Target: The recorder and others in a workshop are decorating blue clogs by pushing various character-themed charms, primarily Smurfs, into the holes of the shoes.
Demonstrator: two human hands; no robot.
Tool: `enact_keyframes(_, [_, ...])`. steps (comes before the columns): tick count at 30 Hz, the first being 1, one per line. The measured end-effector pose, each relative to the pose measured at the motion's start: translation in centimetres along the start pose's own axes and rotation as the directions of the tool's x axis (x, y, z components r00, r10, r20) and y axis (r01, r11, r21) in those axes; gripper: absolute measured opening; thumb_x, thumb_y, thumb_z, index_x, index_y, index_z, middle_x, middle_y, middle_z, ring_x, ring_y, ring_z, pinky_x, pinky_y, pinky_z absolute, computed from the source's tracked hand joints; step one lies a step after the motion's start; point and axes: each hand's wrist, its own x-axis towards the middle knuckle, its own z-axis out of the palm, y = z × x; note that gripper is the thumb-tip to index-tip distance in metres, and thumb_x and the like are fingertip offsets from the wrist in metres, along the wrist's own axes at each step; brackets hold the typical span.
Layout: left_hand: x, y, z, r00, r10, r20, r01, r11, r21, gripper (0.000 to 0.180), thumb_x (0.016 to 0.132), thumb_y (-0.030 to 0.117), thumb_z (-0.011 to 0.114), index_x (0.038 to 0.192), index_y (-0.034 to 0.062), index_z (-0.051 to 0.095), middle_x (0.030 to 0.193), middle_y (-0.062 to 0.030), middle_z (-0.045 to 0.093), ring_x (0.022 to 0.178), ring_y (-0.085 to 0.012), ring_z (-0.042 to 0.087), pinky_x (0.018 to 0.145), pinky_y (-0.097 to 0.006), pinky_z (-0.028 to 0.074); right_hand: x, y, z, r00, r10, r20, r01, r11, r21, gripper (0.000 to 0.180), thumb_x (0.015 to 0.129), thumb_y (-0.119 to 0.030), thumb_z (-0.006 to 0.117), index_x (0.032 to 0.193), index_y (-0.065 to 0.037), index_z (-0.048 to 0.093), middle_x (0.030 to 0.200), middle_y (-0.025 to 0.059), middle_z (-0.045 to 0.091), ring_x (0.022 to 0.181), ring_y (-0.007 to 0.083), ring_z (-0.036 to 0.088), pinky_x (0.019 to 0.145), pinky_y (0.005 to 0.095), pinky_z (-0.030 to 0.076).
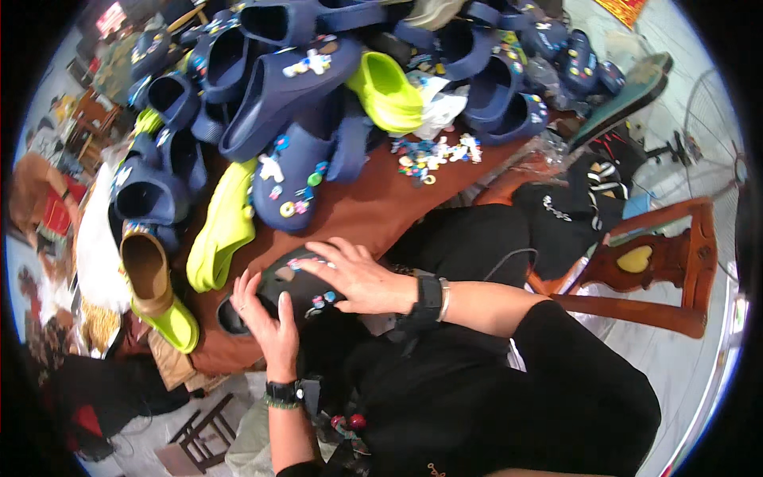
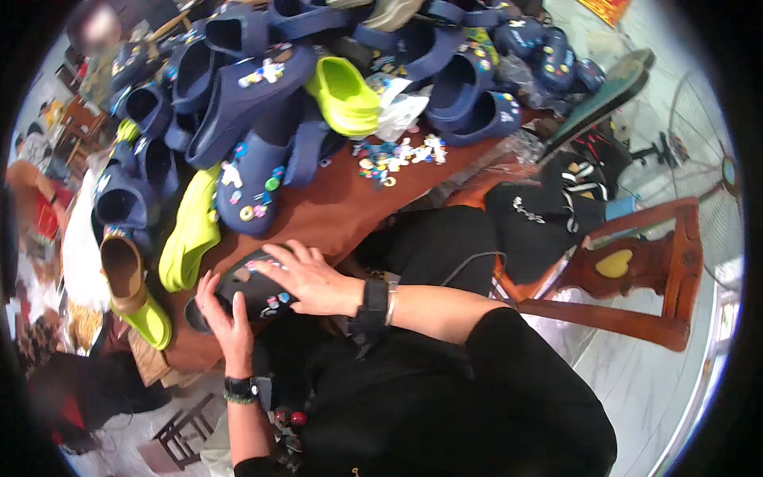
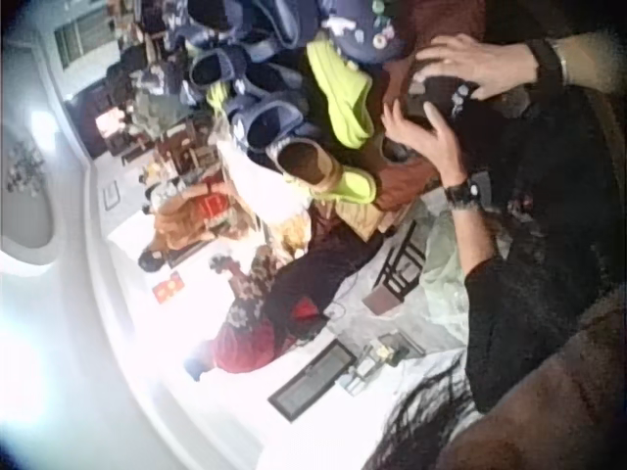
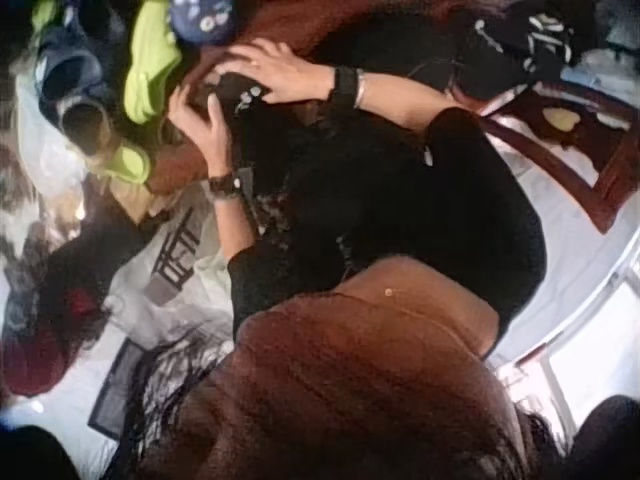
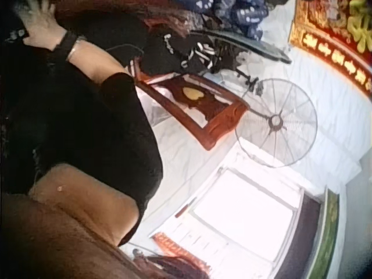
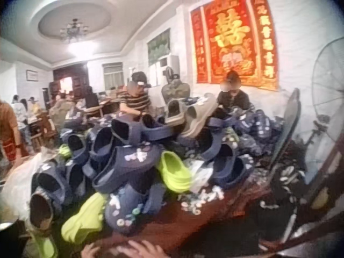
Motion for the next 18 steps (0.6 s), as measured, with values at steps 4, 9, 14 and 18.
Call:
enact_keyframes(4, [0.0, -0.2, -0.2, 0.993, -0.034, 0.11, 0.005, 0.968, 0.253, 0.068, 0.084, 0.028, 0.073, 0.141, 0.0026, 0.045, 0.144, -0.0177, 0.046, 0.142, -0.0365, 0.035, 0.119, -0.061, 0.012, 1.0, 1.2, -1.3, 1.0, -0.026, 0.011, 0.026, 0.998, 0.052, 0.095, 0.066, -0.007, 0.086, 0.148, -0.015, 0.039, 0.153, 0.0178, 0.035, 0.139, 0.0417, 0.036, 0.107, 0.0575, 0.039])
enact_keyframes(9, [1.3, -0.7, -1.0, 0.958, -0.137, 0.25, 0.035, 0.927, 0.375, 0.09, 0.077, 0.043, 0.081, 0.148, 0.0076, 0.039, 0.144, -0.0154, 0.048, 0.14, -0.0331, 0.039, 0.119, -0.065, 0.012, 0.5, 3.3, -1.3, 0.998, 0.063, 0.008, -0.063, 0.99, 0.128, 0.087, 0.07, -0.013, 0.086, 0.144, -0.01, 0.042, 0.153, 0.0219, 0.035, 0.14, 0.0439, 0.036, 0.109, 0.0572, 0.039])
enact_keyframes(14, [1.8, -1.0, -2.9, 0.936, -0.134, 0.325, 0.008, 0.933, 0.361, 0.114, 0.061, 0.045, 0.09, 0.153, 0.0101, 0.033, 0.143, -0.0166, 0.049, 0.136, -0.035, 0.044, 0.118, -0.062, 0.021, -0.2, 8.3, -4.9, 0.986, 0.091, -0.141, -0.072, 0.989, 0.132, 0.048, 0.082, -0.024, 0.077, 0.121, -0.003, 0.06, 0.125, 0.0204, 0.058, 0.122, 0.038, 0.054, 0.102, 0.0435, 0.047])
enact_keyframes(18, [2.2, -1.1, -2.9, 0.93, -0.06, 0.362, -0.054, 0.954, 0.297, 0.127, 0.045, 0.02, 0.098, 0.154, 0.0097, 0.032, 0.135, -0.0181, 0.054, 0.128, -0.0372, 0.049, 0.112, -0.051, 0.034, -2.8, 12.6, -9.0, 0.921, 0.283, -0.267, -0.324, 0.937, -0.127, 0.023, 0.084, -0.017, 0.072, 0.101, -0.004, 0.066, 0.101, 0.0157, 0.066, 0.1, 0.0365, 0.063, 0.088, 0.0451, 0.052])
